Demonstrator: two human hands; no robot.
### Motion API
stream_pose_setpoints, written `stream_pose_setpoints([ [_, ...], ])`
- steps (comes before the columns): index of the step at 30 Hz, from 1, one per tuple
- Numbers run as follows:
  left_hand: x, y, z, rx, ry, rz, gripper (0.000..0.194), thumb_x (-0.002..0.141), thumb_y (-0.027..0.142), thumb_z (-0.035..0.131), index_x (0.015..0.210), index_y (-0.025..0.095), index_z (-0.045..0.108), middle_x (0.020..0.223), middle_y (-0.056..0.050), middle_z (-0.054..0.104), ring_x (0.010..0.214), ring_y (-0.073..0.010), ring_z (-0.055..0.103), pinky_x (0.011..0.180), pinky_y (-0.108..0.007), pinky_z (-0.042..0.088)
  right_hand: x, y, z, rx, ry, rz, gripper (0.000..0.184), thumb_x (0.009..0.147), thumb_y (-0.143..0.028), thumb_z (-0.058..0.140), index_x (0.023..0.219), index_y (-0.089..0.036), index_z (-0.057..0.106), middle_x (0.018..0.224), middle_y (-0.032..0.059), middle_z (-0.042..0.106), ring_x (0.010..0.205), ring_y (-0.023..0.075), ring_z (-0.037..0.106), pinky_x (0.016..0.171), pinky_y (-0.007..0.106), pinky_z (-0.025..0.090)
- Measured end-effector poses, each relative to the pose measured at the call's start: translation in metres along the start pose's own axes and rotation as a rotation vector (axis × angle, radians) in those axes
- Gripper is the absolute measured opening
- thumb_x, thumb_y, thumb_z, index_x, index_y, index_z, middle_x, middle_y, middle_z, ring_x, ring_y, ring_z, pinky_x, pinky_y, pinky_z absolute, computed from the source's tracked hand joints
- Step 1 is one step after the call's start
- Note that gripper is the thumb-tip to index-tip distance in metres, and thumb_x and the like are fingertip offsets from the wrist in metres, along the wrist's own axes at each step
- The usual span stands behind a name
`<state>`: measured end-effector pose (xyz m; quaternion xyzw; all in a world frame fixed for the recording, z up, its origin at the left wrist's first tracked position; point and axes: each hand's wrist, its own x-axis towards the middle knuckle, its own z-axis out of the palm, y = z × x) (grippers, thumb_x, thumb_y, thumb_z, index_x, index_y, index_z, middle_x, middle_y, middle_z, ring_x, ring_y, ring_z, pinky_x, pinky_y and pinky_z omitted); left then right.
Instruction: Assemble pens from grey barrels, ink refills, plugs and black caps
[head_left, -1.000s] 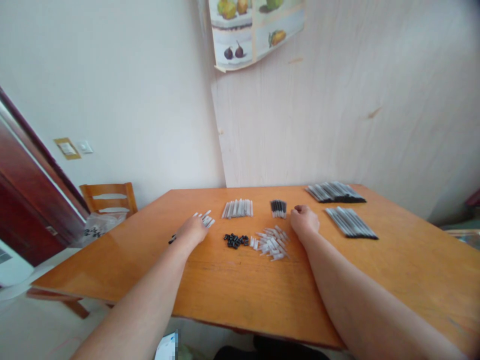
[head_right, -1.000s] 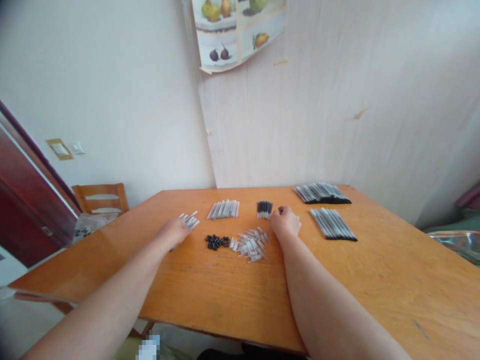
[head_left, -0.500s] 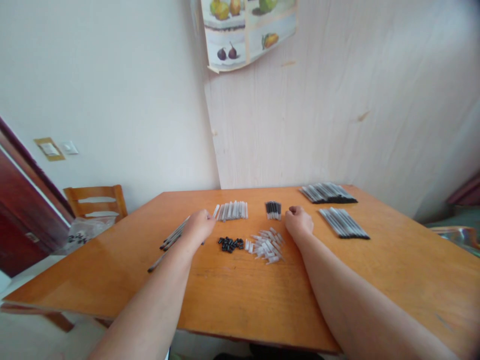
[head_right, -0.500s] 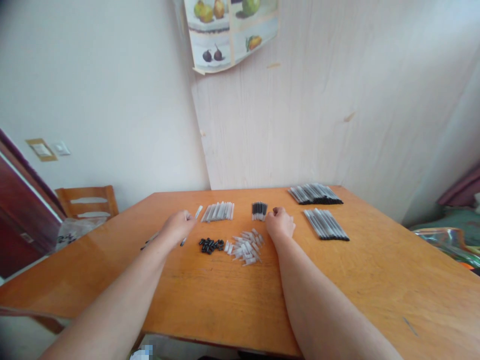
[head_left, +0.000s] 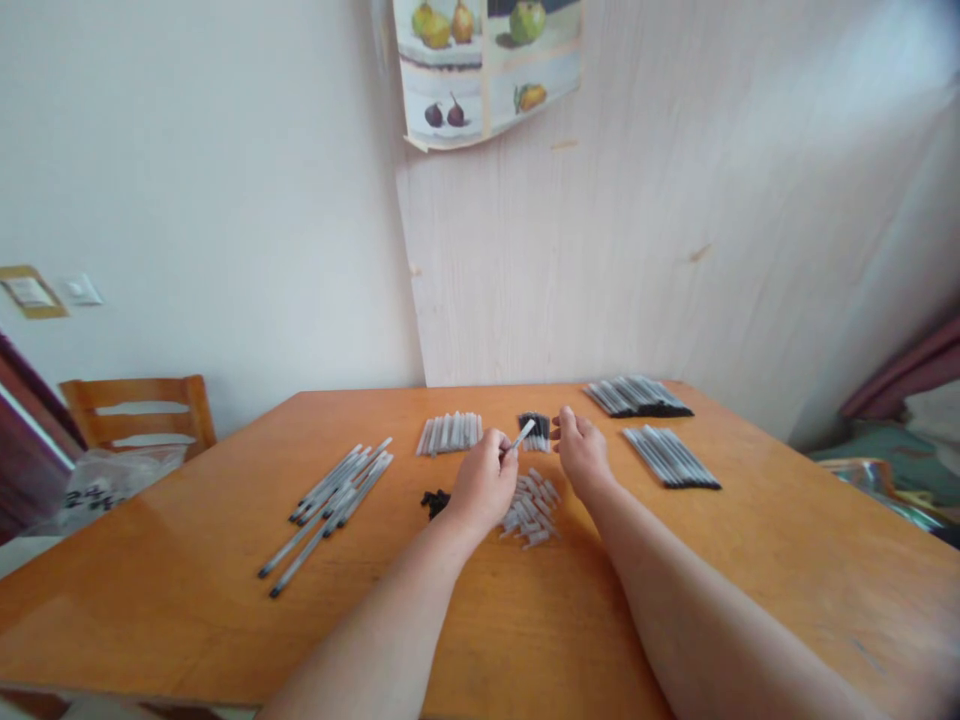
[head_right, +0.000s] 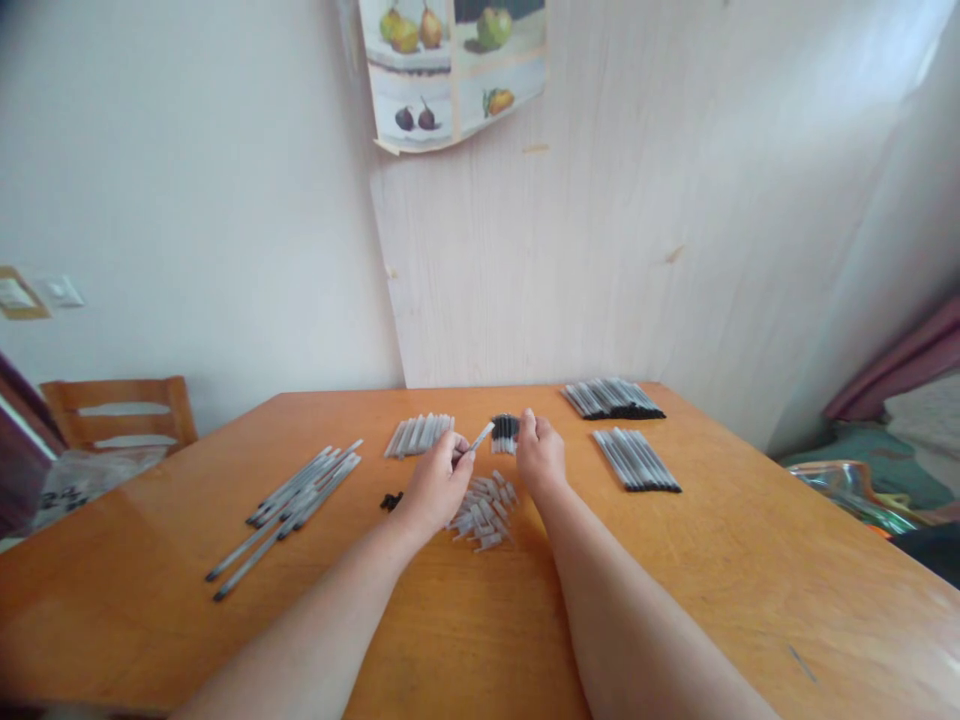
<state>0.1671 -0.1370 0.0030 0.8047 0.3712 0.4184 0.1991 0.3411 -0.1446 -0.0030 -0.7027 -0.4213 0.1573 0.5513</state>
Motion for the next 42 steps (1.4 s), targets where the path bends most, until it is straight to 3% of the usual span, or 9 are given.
stream_pose_setpoints([
  [3, -0.007, 0.002, -0.001, 0.023, -0.019, 0.034, 0.005, 0.090, 0.026, 0.047, 0.088, 0.022, 0.050, 0.081, -0.003, 0.060, 0.075, -0.0162, 0.056, 0.068, -0.027, 0.038, -0.016, -0.012, 0.005, 0.244, -0.105, -0.013, 0.063, 0.088, -0.067, 0.030, 0.081, -0.014, 0.065, 0.063, 0.0066, 0.063, 0.050, 0.0152, 0.053, 0.049, 0.026, 0.039],
  [7, -0.011, 0.003, -0.002, 0.002, -0.077, 0.047, 0.010, 0.092, 0.028, 0.044, 0.088, 0.021, 0.051, 0.085, -0.005, 0.062, 0.077, -0.0174, 0.057, 0.067, -0.027, 0.038, -0.033, -0.024, 0.011, 0.388, -0.256, -0.053, 0.051, 0.085, -0.063, 0.044, 0.078, -0.016, 0.062, 0.055, -0.0003, 0.055, 0.045, 0.0110, 0.044, 0.045, 0.023, 0.033],
  [16, -0.009, 0.009, -0.002, -0.095, -0.139, 0.015, 0.025, 0.095, 0.034, 0.039, 0.087, 0.020, 0.059, 0.083, -0.005, 0.064, 0.075, -0.0164, 0.056, 0.066, -0.027, 0.036, -0.033, -0.025, 0.012, 0.422, -0.190, -0.110, 0.043, 0.085, -0.060, 0.048, 0.070, -0.019, 0.053, 0.052, -0.0055, 0.042, 0.047, 0.0098, 0.036, 0.047, 0.024, 0.030],
  [21, -0.003, 0.017, -0.006, -0.278, -0.223, -0.133, 0.026, 0.093, 0.036, 0.044, 0.084, 0.018, 0.061, 0.072, -0.002, 0.060, 0.065, -0.0131, 0.051, 0.058, -0.024, 0.032, -0.033, -0.025, 0.013, 0.507, -0.187, -0.100, 0.044, 0.083, -0.060, 0.052, 0.065, -0.020, 0.046, 0.052, -0.0065, 0.038, 0.046, 0.0088, 0.032, 0.046, 0.024, 0.028],
  [28, -0.004, 0.030, -0.016, -0.726, -0.371, -0.523, 0.023, 0.090, 0.038, 0.048, 0.089, 0.016, 0.056, 0.061, 0.005, 0.044, 0.042, -0.0044, 0.029, 0.043, -0.020, 0.018, -0.033, -0.030, 0.015, 0.627, -0.194, -0.014, 0.044, 0.080, -0.060, 0.057, 0.063, -0.021, 0.044, 0.048, -0.0078, 0.035, 0.042, 0.0076, 0.028, 0.040, 0.023, 0.023],
  [36, -0.002, 0.031, -0.021, -1.051, -0.454, -0.699, 0.017, 0.087, 0.033, 0.056, 0.086, 0.016, 0.052, 0.063, 0.006, 0.041, 0.039, -0.0009, 0.022, 0.041, -0.017, 0.010, -0.035, -0.034, 0.017, 0.646, -0.192, 0.038, 0.043, 0.078, -0.062, 0.057, 0.068, -0.021, 0.046, 0.048, -0.0079, 0.035, 0.041, 0.0077, 0.029, 0.039, 0.023, 0.025],
  [38, -0.005, 0.028, -0.023, -1.110, -0.515, -0.725, 0.018, 0.086, 0.033, 0.057, 0.088, 0.015, 0.055, 0.063, 0.006, 0.041, 0.039, -0.0007, 0.022, 0.041, -0.017, 0.010, -0.027, -0.032, 0.010, 0.622, -0.146, 0.043, 0.045, 0.079, -0.066, 0.052, 0.069, -0.022, 0.045, 0.047, -0.0080, 0.033, 0.040, 0.0084, 0.028, 0.038, 0.024, 0.023],
  [42, -0.010, 0.024, -0.028, -1.180, -0.603, -0.711, 0.021, 0.085, 0.033, 0.059, 0.091, 0.014, 0.059, 0.064, 0.005, 0.042, 0.040, -0.0006, 0.022, 0.040, -0.017, 0.012, -0.003, -0.020, -0.017, 0.710, 0.068, 0.095, 0.045, 0.078, -0.066, 0.051, 0.072, -0.023, 0.045, 0.047, -0.0094, 0.030, 0.038, 0.0071, 0.020, 0.037, 0.024, 0.017],
])
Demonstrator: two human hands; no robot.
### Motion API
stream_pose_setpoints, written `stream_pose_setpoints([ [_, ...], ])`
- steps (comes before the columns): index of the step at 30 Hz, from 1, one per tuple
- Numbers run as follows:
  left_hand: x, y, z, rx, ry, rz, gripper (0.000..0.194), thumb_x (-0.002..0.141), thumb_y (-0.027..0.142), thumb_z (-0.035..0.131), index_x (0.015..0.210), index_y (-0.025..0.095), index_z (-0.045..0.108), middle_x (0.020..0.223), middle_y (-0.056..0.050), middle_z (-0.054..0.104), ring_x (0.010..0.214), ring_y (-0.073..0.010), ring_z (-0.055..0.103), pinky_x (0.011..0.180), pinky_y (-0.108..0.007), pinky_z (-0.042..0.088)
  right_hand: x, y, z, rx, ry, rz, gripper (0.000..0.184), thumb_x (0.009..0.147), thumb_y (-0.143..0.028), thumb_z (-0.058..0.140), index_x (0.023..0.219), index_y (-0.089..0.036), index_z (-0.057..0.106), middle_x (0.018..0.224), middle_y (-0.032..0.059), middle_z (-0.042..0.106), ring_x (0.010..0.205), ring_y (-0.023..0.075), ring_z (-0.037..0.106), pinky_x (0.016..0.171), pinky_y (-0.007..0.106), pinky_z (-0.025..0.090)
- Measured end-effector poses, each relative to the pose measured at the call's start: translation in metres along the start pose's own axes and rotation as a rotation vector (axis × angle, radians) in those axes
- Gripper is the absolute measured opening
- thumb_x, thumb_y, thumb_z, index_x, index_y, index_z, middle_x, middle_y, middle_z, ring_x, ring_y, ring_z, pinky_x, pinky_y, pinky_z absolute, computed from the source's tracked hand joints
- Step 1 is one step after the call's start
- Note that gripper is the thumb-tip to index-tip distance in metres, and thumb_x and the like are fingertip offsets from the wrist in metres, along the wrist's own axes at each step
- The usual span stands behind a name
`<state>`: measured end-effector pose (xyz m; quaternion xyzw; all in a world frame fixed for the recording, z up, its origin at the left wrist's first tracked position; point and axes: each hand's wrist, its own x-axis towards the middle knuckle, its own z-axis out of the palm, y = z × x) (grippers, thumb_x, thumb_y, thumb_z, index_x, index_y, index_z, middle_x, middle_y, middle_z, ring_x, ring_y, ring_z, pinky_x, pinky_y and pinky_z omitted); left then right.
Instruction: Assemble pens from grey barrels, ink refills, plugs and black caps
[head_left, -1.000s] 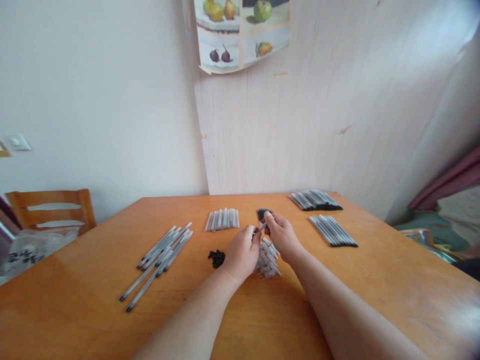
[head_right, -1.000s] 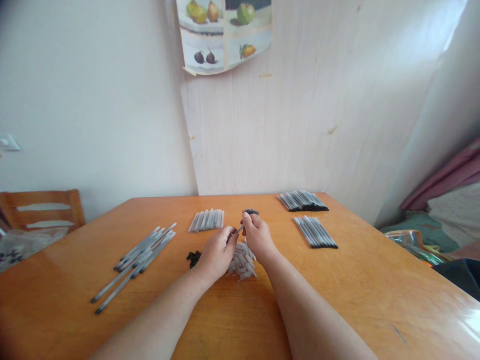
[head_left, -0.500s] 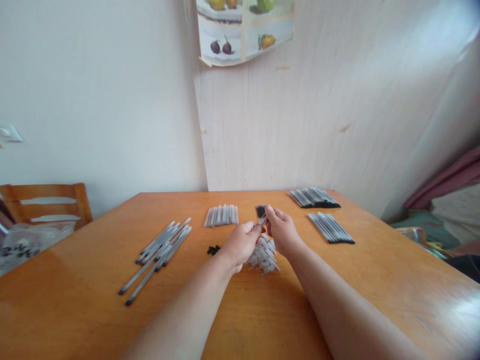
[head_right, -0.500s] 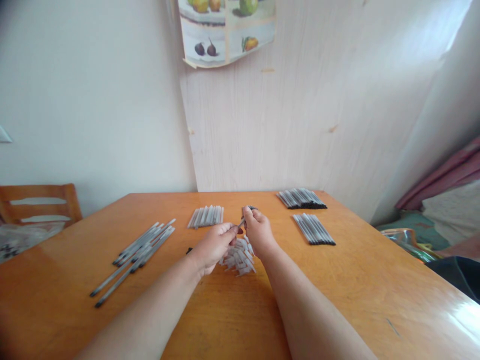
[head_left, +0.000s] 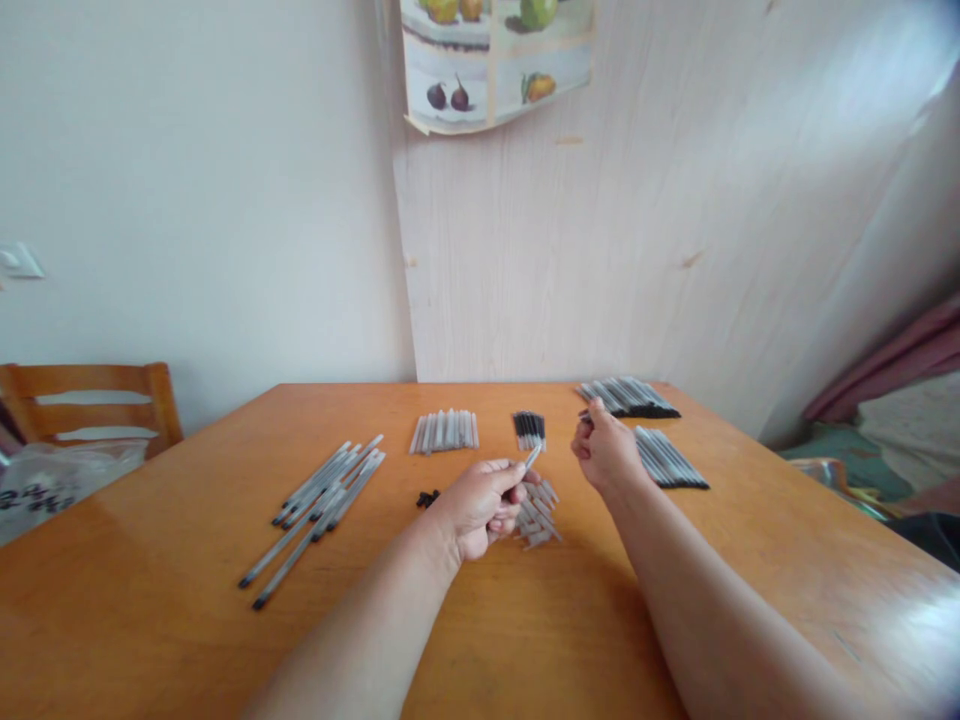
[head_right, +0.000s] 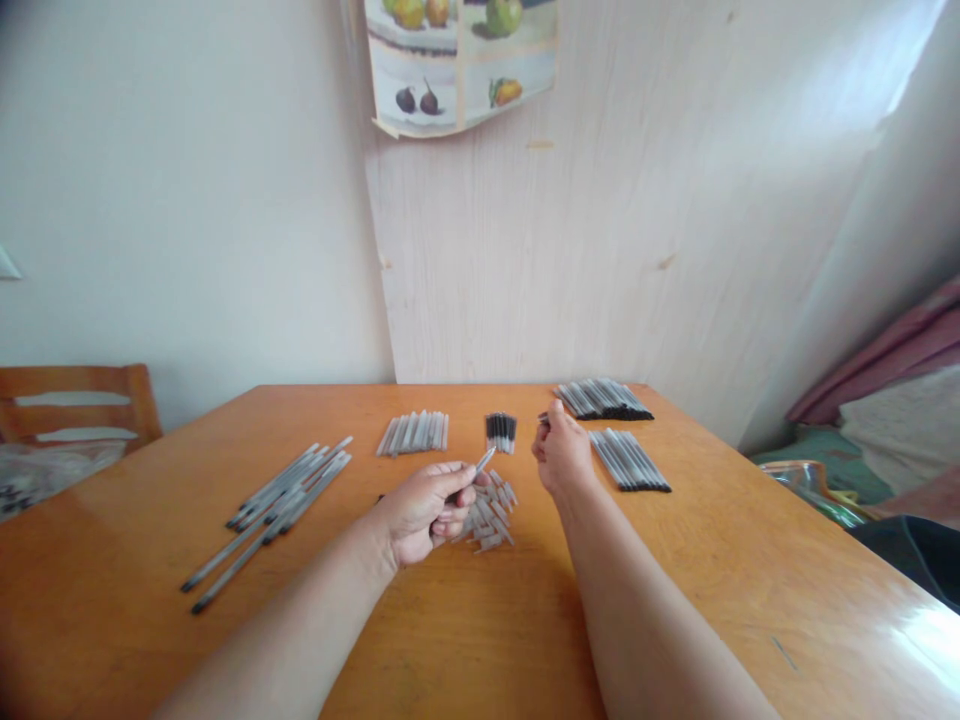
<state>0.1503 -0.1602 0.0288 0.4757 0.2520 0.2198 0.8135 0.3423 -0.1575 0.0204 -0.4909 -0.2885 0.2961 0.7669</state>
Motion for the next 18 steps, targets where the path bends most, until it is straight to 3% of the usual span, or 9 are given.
stream_pose_setpoints([
  [3, 0.000, 0.002, -0.004, -0.022, 0.076, 0.092, 0.020, 0.086, 0.033, 0.058, 0.093, 0.014, 0.059, 0.064, 0.004, 0.045, 0.039, -0.0011, 0.026, 0.039, -0.017, 0.015, 0.007, -0.004, -0.013, -0.085, -0.063, 0.037, 0.039, 0.079, -0.058, 0.055, 0.075, -0.019, 0.053, 0.051, -0.0057, 0.041, 0.039, 0.0070, 0.029, 0.038, 0.023, 0.019],
  [8, 0.007, 0.005, -0.015, -0.014, 0.226, 0.209, 0.019, 0.086, 0.031, 0.057, 0.093, 0.014, 0.059, 0.064, 0.003, 0.049, 0.039, -0.0019, 0.031, 0.039, -0.017, 0.018, -0.001, -0.005, -0.017, -0.579, -0.248, 0.071, 0.032, 0.080, -0.046, 0.054, 0.072, -0.016, 0.060, 0.053, -0.0012, 0.051, 0.045, 0.0095, 0.041, 0.043, 0.023, 0.026],
  [13, 0.013, 0.003, -0.025, 0.006, 0.329, 0.229, 0.017, 0.085, 0.031, 0.057, 0.091, 0.015, 0.059, 0.062, 0.003, 0.050, 0.038, -0.0022, 0.031, 0.039, -0.017, 0.017, -0.001, -0.005, -0.027, -0.980, -0.453, 0.137, 0.030, 0.075, -0.040, 0.063, 0.057, -0.017, 0.056, 0.048, 0.0002, 0.054, 0.044, 0.0100, 0.043, 0.046, 0.024, 0.027],
  [18, 0.015, 0.001, -0.027, 0.033, 0.378, 0.228, 0.018, 0.084, 0.032, 0.058, 0.089, 0.015, 0.058, 0.063, 0.003, 0.050, 0.038, -0.0021, 0.031, 0.039, -0.017, 0.018, -0.002, -0.003, -0.032, -1.115, -0.619, 0.182, 0.033, 0.067, -0.044, 0.073, 0.056, -0.017, 0.058, 0.047, 0.0015, 0.058, 0.042, 0.0107, 0.045, 0.044, 0.024, 0.028],
])
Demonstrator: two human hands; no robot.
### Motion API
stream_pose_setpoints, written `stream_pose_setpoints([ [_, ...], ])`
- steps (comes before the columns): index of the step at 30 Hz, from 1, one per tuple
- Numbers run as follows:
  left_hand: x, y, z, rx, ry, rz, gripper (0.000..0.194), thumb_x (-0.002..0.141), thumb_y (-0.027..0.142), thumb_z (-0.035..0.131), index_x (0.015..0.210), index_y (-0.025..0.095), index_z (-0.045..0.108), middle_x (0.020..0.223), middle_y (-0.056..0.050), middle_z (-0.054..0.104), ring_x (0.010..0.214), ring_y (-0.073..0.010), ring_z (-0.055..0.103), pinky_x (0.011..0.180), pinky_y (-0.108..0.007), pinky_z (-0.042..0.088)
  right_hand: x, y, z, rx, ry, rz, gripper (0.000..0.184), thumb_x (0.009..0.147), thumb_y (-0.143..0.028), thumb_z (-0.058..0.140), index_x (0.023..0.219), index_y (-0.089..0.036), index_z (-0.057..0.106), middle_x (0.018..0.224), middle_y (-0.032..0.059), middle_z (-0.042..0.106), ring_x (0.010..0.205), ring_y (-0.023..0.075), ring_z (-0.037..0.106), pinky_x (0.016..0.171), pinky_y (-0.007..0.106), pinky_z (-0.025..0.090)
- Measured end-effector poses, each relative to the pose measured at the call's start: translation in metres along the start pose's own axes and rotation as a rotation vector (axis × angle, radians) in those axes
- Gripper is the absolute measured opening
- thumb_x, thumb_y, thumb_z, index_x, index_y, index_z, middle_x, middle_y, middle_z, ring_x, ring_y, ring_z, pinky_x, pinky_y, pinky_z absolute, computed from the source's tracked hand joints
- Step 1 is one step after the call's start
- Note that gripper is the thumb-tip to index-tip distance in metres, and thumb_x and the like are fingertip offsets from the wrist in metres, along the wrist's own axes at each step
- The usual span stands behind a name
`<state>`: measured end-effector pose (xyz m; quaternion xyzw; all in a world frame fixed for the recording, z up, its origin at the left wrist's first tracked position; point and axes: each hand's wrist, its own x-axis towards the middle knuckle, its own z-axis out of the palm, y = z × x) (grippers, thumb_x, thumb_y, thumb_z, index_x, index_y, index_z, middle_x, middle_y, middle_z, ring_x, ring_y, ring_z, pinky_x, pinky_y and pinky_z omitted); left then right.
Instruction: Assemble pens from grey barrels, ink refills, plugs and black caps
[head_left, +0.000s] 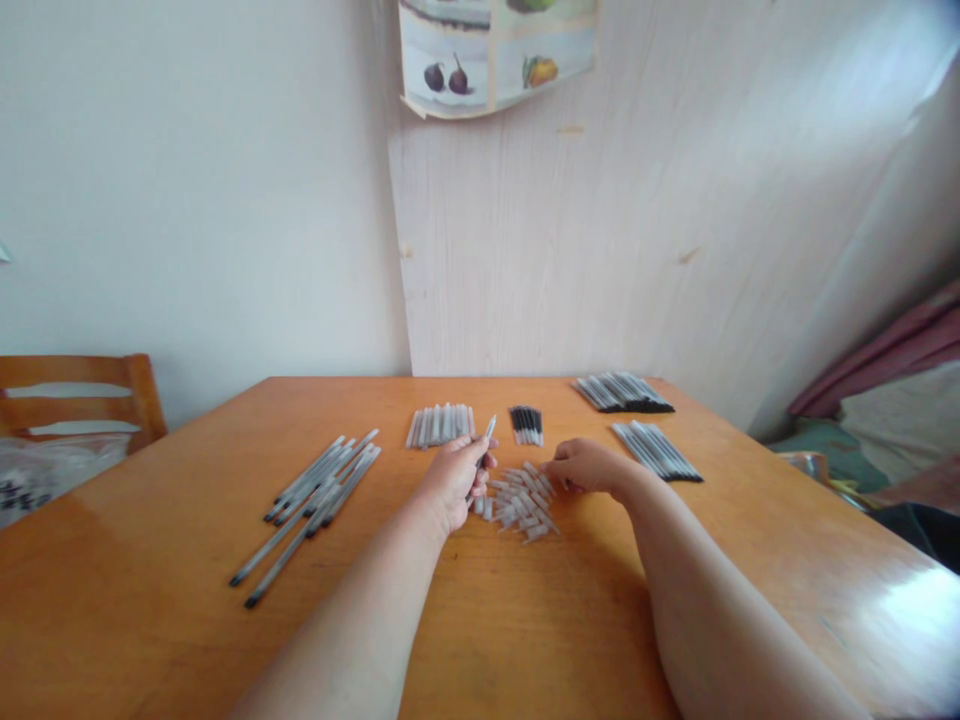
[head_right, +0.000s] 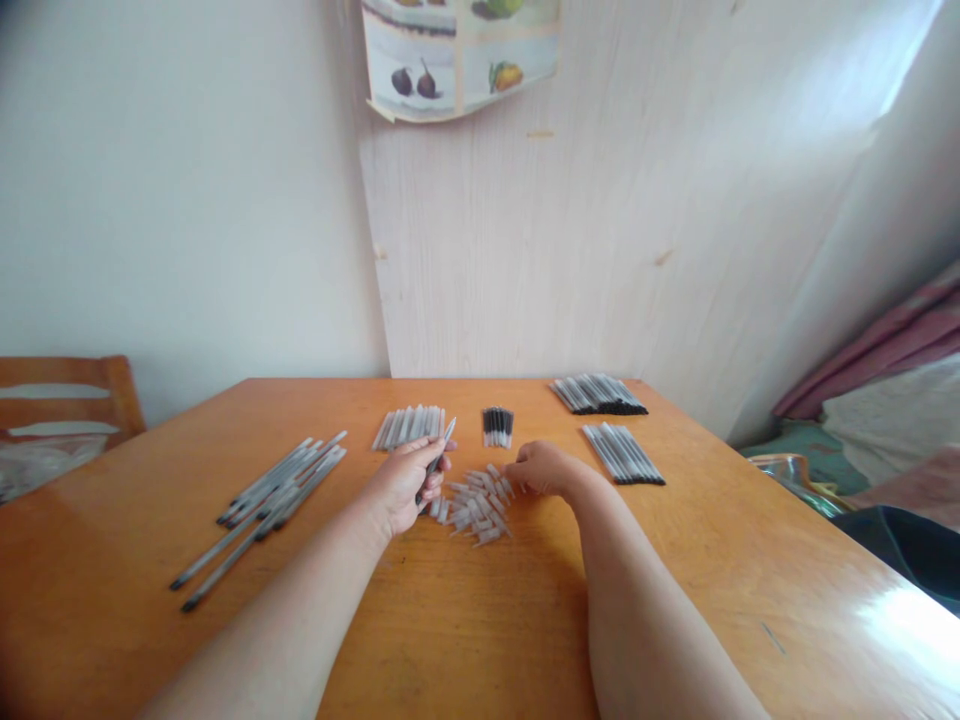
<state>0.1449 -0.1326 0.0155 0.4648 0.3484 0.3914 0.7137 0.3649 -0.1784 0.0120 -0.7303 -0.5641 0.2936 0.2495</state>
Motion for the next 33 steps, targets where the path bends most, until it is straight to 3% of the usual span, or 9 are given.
stream_pose_setpoints([
  [5, 0.001, 0.000, -0.001, 0.011, 0.038, 0.001, 0.018, 0.083, 0.032, 0.059, 0.089, 0.015, 0.058, 0.063, 0.003, 0.051, 0.039, -0.0024, 0.033, 0.039, -0.017, 0.018, -0.001, -0.001, 0.000, 0.053, -0.089, 0.029, 0.043, 0.071, -0.053, 0.068, 0.050, -0.019, 0.053, 0.043, 0.0036, 0.056, 0.037, 0.0113, 0.044, 0.040, 0.024, 0.029],
  [12, 0.003, 0.001, -0.004, 0.022, 0.073, -0.009, 0.018, 0.083, 0.031, 0.059, 0.090, 0.015, 0.059, 0.064, 0.003, 0.052, 0.039, -0.0026, 0.035, 0.039, -0.016, 0.019, 0.001, -0.001, 0.000, 0.135, -0.088, 0.069, 0.025, 0.072, -0.027, 0.061, 0.049, -0.018, 0.054, 0.045, 0.0049, 0.059, 0.037, 0.0123, 0.048, 0.038, 0.023, 0.031],
  [16, 0.003, 0.002, -0.004, 0.016, 0.073, -0.017, 0.015, 0.083, 0.029, 0.058, 0.089, 0.015, 0.058, 0.064, 0.003, 0.053, 0.040, -0.0029, 0.036, 0.039, -0.016, 0.020, 0.005, 0.003, 0.001, 0.155, -0.069, 0.069, 0.021, 0.070, -0.022, 0.058, 0.050, -0.018, 0.054, 0.045, 0.0042, 0.059, 0.037, 0.0124, 0.048, 0.039, 0.024, 0.032],
  [23, 0.004, 0.002, -0.004, -0.010, 0.077, -0.015, 0.016, 0.078, 0.029, 0.063, 0.087, 0.016, 0.058, 0.064, 0.002, 0.056, 0.041, -0.0032, 0.039, 0.039, -0.015, 0.021, 0.013, 0.011, 0.002, 0.205, 0.150, 0.095, 0.014, 0.071, -0.020, 0.057, 0.058, -0.018, 0.054, 0.045, 0.0003, 0.055, 0.040, 0.0105, 0.045, 0.041, 0.022, 0.028],
  [27, 0.005, 0.002, -0.004, -0.018, 0.087, -0.009, 0.014, 0.078, 0.025, 0.061, 0.087, 0.016, 0.057, 0.064, 0.002, 0.057, 0.041, -0.0037, 0.040, 0.039, -0.016, 0.023, 0.021, 0.017, 0.006, 0.148, 0.298, 0.053, 0.007, 0.073, -0.020, 0.056, 0.070, -0.017, 0.061, 0.051, 0.0001, 0.057, 0.046, 0.0117, 0.049, 0.046, 0.023, 0.030],
  [33, 0.007, 0.000, -0.005, -0.009, 0.095, 0.010, 0.011, 0.080, 0.024, 0.059, 0.087, 0.016, 0.057, 0.066, 0.000, 0.060, 0.042, -0.0054, 0.046, 0.039, -0.017, 0.029, 0.031, 0.020, 0.011, 0.046, 0.445, -0.056, 0.016, 0.074, -0.021, 0.055, 0.084, -0.017, 0.067, 0.064, 0.0019, 0.063, 0.060, 0.0144, 0.055, 0.054, 0.024, 0.035],
])
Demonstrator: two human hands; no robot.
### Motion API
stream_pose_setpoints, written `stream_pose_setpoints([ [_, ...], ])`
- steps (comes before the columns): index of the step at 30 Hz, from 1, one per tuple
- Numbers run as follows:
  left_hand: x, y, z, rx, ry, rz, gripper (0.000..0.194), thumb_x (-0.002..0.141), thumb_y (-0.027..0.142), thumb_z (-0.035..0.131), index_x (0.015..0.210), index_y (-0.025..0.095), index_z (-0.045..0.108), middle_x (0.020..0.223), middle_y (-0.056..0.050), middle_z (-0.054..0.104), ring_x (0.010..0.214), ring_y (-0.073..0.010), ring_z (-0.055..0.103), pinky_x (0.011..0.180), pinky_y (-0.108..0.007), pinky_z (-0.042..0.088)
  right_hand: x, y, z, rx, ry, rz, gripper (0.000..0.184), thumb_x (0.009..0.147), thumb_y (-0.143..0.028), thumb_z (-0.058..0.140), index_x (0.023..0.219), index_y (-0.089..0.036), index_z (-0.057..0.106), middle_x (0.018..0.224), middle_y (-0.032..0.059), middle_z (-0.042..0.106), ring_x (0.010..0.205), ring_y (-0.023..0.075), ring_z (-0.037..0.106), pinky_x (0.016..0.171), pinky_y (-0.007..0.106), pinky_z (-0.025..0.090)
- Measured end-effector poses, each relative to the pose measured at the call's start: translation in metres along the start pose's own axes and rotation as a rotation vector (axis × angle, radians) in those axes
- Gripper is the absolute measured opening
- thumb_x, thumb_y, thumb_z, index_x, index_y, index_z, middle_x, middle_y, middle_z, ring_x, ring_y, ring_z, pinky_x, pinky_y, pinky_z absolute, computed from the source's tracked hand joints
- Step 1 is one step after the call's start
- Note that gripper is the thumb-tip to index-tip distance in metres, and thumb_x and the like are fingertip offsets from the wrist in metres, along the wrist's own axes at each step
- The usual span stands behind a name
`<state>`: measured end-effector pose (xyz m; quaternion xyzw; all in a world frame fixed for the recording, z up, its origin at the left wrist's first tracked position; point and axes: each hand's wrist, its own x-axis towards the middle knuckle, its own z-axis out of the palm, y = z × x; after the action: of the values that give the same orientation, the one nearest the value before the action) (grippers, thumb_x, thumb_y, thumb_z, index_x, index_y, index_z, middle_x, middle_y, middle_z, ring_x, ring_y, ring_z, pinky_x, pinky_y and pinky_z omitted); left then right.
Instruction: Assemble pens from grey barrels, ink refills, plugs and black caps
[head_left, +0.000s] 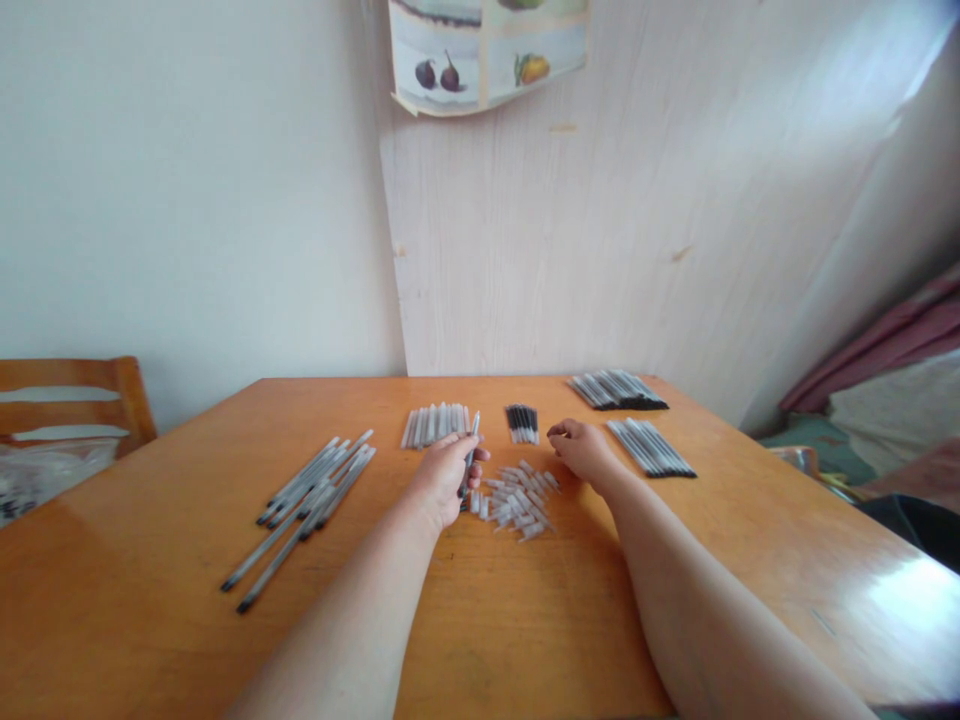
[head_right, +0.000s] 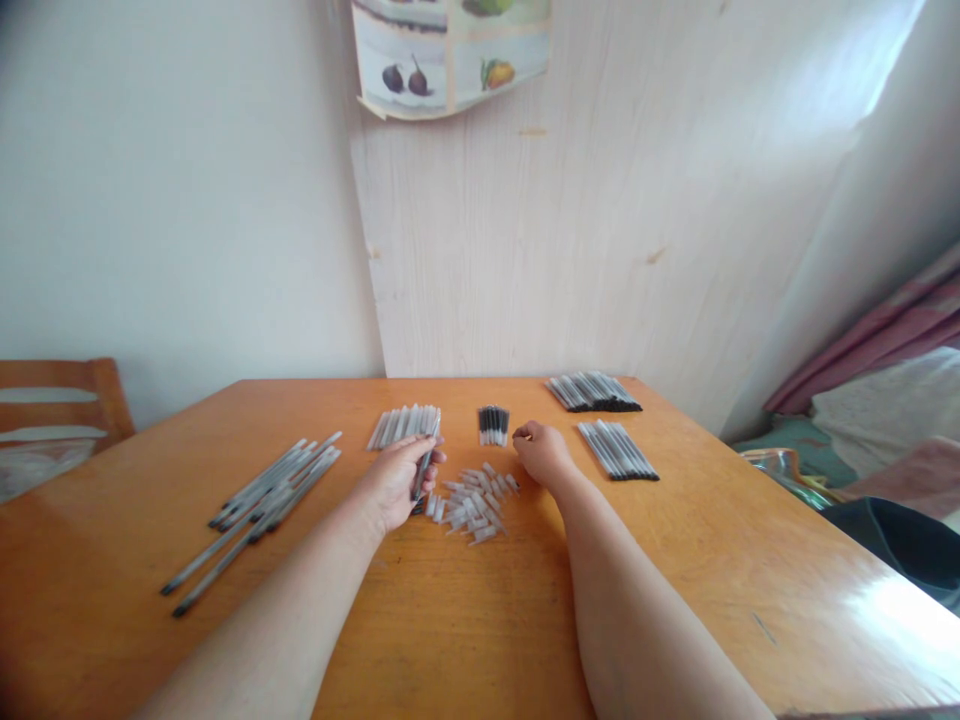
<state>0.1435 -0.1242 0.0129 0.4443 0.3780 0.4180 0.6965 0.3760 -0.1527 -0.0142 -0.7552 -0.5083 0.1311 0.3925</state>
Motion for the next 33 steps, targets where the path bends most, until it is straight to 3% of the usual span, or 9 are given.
stream_pose_setpoints([
  [5, 0.002, 0.001, 0.000, -0.075, -0.006, 0.007, 0.009, 0.085, 0.022, 0.055, 0.092, 0.015, 0.055, 0.076, -0.006, 0.068, 0.059, -0.0129, 0.064, 0.051, -0.021, 0.045, -0.011, -0.022, 0.001, 0.108, 0.013, -0.080, 0.013, 0.078, -0.026, 0.055, 0.080, -0.018, 0.064, 0.065, 0.0013, 0.062, 0.061, 0.0135, 0.054, 0.053, 0.023, 0.034],
  [9, 0.001, 0.006, 0.001, -0.167, 0.022, 0.034, 0.010, 0.089, 0.019, 0.051, 0.098, 0.016, 0.054, 0.086, -0.009, 0.070, 0.073, -0.0166, 0.070, 0.063, -0.025, 0.051, -0.030, -0.049, 0.005, 0.276, -0.212, -0.113, 0.015, 0.081, -0.031, 0.055, 0.079, -0.018, 0.061, 0.064, 0.0005, 0.063, 0.052, 0.0105, 0.050, 0.048, 0.021, 0.034],
  [14, -0.002, 0.009, 0.003, -0.251, 0.006, 0.100, 0.006, 0.089, 0.017, 0.052, 0.096, 0.017, 0.052, 0.094, -0.010, 0.071, 0.082, -0.0175, 0.070, 0.071, -0.028, 0.053, -0.053, -0.073, 0.012, 0.286, -0.496, -0.195, 0.030, 0.087, -0.040, 0.050, 0.071, -0.017, 0.059, 0.061, 0.0009, 0.061, 0.047, 0.0087, 0.048, 0.044, 0.020, 0.034],
  [17, -0.001, 0.009, 0.003, -0.274, -0.012, 0.129, 0.007, 0.090, 0.017, 0.052, 0.097, 0.017, 0.052, 0.098, -0.012, 0.071, 0.086, -0.0184, 0.070, 0.073, -0.029, 0.053, -0.059, -0.077, 0.014, 0.300, -0.581, -0.207, 0.034, 0.089, -0.042, 0.049, 0.068, -0.017, 0.058, 0.060, 0.0012, 0.061, 0.047, 0.0085, 0.048, 0.045, 0.021, 0.036],
  [26, -0.005, 0.012, 0.001, -0.172, -0.118, 0.142, 0.015, 0.085, 0.014, 0.058, 0.099, 0.016, 0.055, 0.101, -0.011, 0.070, 0.089, -0.0196, 0.069, 0.079, -0.034, 0.053, -0.055, -0.074, 0.019, 0.445, -0.516, -0.135, 0.019, 0.088, -0.030, 0.051, 0.079, -0.016, 0.060, 0.061, 0.0005, 0.062, 0.047, 0.0075, 0.046, 0.044, 0.020, 0.033],
  [33, -0.004, 0.013, 0.001, -0.162, -0.020, 0.191, 0.013, 0.082, 0.019, 0.064, 0.090, 0.016, 0.055, 0.087, -0.008, 0.070, 0.080, -0.0174, 0.069, 0.075, -0.032, 0.054, -0.058, -0.079, 0.025, 0.297, -0.356, -0.260, 0.021, 0.089, -0.031, 0.049, 0.078, -0.017, 0.058, 0.061, 0.0004, 0.060, 0.052, 0.0101, 0.051, 0.049, 0.021, 0.037],
])
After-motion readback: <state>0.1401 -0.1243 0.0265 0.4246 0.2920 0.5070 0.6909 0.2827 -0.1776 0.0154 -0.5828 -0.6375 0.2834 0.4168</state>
